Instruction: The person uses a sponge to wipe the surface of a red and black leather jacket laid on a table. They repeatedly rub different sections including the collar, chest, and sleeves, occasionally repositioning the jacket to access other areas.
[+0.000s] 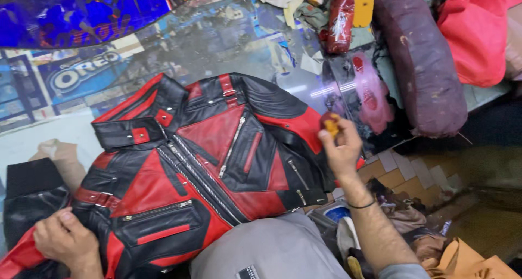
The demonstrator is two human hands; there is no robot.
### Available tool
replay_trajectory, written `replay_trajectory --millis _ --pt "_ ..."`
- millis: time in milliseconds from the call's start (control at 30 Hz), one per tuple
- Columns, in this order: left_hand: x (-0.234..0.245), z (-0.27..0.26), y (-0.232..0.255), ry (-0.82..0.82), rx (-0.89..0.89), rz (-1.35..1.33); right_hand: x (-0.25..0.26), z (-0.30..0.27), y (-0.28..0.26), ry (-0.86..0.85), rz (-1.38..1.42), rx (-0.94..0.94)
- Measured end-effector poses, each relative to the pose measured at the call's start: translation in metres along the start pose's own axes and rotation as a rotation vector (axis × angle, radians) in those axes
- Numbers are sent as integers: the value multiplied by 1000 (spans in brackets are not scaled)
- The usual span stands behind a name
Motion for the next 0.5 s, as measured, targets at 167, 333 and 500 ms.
replay_trajectory --millis 167,333,500 --pt "-2 -14 -10 54 -105 -39 122 47 82 169 -485 -40" --pt "-5 -17 -23 13 132 -135 119 87 132 -53 -912 169" --pt "-6 -20 -11 -31 202 -194 100 105 153 -126 -981 212"
Point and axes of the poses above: each hand's wrist, its own z-axis towards the middle knuckle, its own x-axis out of the back of the hand, y = z × x, the point moved 8 cm from there along z, towards the middle knuckle, and after that the axes turned 13 degrees about -z, right-handed, at the moved point
